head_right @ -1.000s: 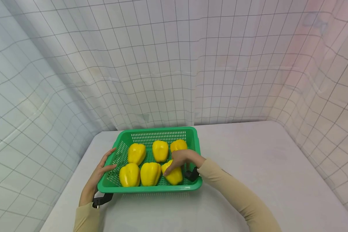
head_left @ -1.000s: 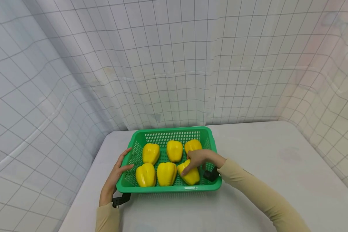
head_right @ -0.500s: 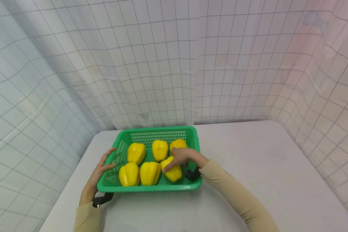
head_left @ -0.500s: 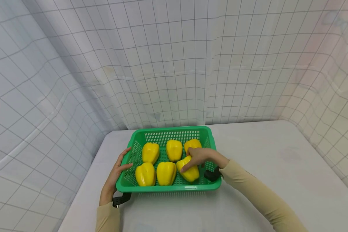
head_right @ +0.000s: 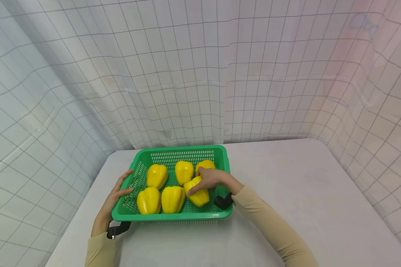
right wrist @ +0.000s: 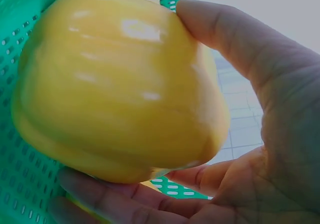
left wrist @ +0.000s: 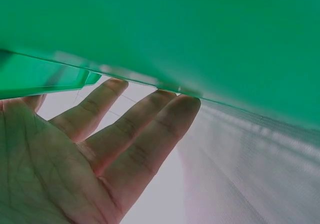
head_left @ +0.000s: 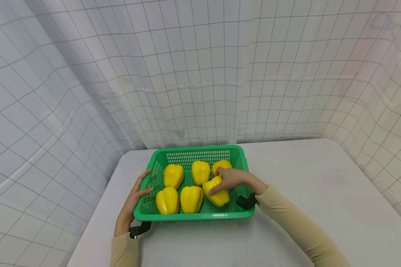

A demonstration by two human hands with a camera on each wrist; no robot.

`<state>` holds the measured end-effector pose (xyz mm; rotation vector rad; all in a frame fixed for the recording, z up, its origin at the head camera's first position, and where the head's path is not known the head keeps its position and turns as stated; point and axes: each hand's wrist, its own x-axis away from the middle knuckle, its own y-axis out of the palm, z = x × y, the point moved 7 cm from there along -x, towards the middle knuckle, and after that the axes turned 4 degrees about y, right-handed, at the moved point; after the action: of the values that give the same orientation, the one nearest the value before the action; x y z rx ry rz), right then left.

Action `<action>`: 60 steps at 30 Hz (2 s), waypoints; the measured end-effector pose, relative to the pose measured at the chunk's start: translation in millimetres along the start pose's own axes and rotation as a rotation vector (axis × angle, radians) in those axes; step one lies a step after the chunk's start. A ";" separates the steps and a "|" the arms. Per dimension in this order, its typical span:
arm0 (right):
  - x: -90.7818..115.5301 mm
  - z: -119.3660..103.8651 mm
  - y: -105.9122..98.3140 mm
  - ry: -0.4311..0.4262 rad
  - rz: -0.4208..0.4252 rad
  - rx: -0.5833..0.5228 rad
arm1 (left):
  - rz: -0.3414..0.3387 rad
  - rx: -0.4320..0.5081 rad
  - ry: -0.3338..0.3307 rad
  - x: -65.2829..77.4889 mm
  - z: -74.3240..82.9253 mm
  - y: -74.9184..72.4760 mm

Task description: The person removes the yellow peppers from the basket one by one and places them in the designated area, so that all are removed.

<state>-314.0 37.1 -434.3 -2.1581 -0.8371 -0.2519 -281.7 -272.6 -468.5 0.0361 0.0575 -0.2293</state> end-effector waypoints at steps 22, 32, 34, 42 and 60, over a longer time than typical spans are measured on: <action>18.3 -4.1 -21.9 -0.139 0.182 -0.098 | 0.001 -0.004 -0.006 -0.2 -0.3 -0.7; 24.9 2.1 -34.8 -0.169 0.312 -0.172 | 0.036 -0.114 0.008 1.7 1.6 -4.1; 26.9 3.0 -38.6 -0.167 0.353 -0.157 | 0.044 -0.143 0.012 1.6 2.1 -5.1; 34.9 8.6 -49.2 -0.168 0.452 -0.173 | 0.076 -0.287 0.033 1.2 6.3 -8.8; 46.0 34.9 -74.2 -0.120 0.600 -0.265 | 0.095 -0.403 0.040 0.6 8.6 -12.0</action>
<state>-329.6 119.9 -392.7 -2.5810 -0.1927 0.0805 -283.5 -284.7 -460.4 -0.3571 0.1410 -0.1183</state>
